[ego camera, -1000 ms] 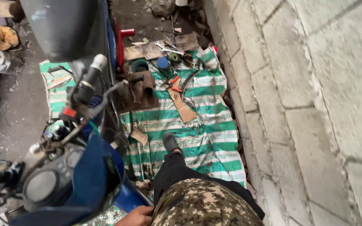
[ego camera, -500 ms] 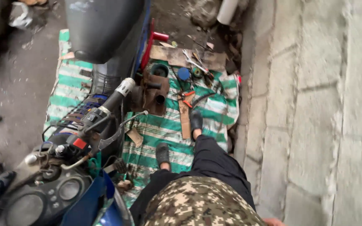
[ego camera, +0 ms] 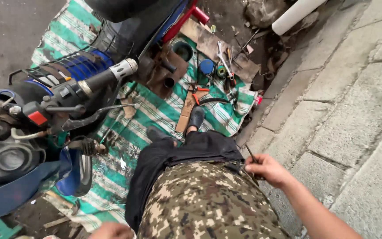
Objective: The person uses a socket wrench to tighten a bolt on the side of a blue motorcycle. They then retrieve a T-handle wrench from a cluttered workbench and use it to tighten a bolt near the motorcycle's seat and handlebars.
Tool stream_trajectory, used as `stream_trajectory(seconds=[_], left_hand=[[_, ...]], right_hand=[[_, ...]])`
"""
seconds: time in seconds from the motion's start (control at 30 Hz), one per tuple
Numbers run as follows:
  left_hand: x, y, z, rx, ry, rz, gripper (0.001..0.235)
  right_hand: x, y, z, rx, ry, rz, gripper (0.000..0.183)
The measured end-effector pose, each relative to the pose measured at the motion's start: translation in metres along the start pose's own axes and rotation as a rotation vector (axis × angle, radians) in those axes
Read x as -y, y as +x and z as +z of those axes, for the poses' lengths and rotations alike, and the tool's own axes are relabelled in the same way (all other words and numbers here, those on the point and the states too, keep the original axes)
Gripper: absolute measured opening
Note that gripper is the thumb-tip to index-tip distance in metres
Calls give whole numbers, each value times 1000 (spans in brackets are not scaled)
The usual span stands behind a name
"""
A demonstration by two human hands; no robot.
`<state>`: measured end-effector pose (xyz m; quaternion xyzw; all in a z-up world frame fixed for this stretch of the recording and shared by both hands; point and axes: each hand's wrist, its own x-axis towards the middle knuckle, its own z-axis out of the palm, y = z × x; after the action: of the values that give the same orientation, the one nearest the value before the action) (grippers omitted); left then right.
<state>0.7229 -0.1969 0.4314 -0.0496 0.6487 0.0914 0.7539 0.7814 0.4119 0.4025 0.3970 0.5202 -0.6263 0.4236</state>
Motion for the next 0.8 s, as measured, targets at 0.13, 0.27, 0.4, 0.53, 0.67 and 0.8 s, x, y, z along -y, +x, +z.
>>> stream_trajectory(seconds=[0.13, 0.27, 0.4, 0.53, 0.67, 0.8], left_hand=[[-109, -21, -83, -205, 181, 26, 47], [-238, 1, -105, -465, 93, 653, 42], [-298, 46, -84, -321, 279, 931, 41], [-294, 29, -76, -213, 313, 935, 41], [-281, 58, -54, -325, 318, 941, 31], [-294, 77, -44, -367, 195, 995, 32]], right_hand=[[79, 41, -4, -110, -81, -85, 25], [139, 28, 53, -52, -336, -110, 23], [117, 24, 90, 184, -343, -57, 30], [110, 19, 118, 184, -355, -109, 30], [83, 46, 122, -70, -631, -210, 11], [95, 22, 116, -138, -425, -317, 12]])
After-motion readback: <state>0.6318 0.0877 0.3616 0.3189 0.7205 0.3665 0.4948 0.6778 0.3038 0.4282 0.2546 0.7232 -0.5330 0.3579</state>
